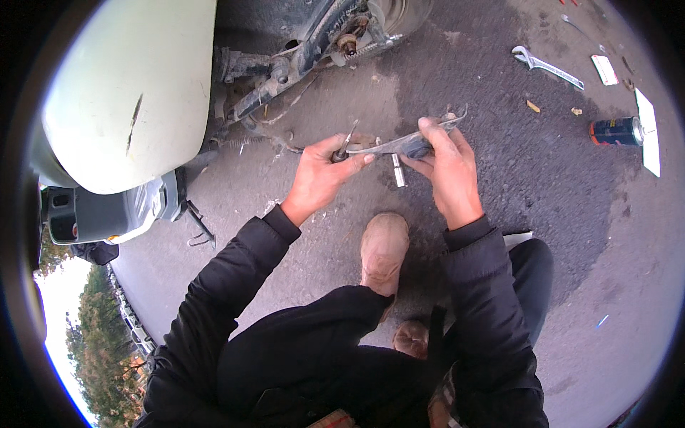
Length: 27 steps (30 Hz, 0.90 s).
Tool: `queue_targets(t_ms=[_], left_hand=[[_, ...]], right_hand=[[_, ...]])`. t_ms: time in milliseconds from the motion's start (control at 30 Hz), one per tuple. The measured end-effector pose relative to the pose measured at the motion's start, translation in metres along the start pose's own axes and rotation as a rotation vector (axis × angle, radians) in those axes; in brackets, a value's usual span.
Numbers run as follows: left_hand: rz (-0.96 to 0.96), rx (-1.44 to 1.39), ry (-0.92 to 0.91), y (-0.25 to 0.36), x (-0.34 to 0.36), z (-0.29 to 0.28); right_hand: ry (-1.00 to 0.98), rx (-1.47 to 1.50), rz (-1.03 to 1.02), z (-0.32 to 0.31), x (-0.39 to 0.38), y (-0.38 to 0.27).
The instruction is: The person works on the rear wheel area of a white scooter, using a socket wrench and a screwdriver to remove and install bolts and a metal plate. They repeatedly adjust components under the scooter's body and handle small fasteners and tools on the ground.
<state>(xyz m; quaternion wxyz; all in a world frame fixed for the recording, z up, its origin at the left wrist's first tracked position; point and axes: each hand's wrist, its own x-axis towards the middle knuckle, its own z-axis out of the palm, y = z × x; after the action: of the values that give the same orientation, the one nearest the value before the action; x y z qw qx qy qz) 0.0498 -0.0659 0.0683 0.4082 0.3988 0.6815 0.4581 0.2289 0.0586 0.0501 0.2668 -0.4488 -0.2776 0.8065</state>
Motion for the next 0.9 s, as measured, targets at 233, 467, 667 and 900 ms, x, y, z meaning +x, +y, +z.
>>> queue_targets(t_ms=[233,467,667,900], left_hand=[[-0.470,-0.157,0.118,-0.023,-0.005,-0.019],[-0.475,-0.562,0.464,-0.071,0.003,-0.060],[-0.457,-0.922,0.692,-0.082,0.026,-0.094],[-0.429,-0.981,0.768,-0.080,0.037,-0.097]], right_hand=[[0.038,0.051,-0.073,-0.031,-0.012,0.006],[0.021,-0.037,0.084,-0.069,-0.034,0.033],[0.007,-0.106,0.086,-0.073,-0.032,0.040],[0.005,-0.113,0.091,-0.075,-0.031,0.039]])
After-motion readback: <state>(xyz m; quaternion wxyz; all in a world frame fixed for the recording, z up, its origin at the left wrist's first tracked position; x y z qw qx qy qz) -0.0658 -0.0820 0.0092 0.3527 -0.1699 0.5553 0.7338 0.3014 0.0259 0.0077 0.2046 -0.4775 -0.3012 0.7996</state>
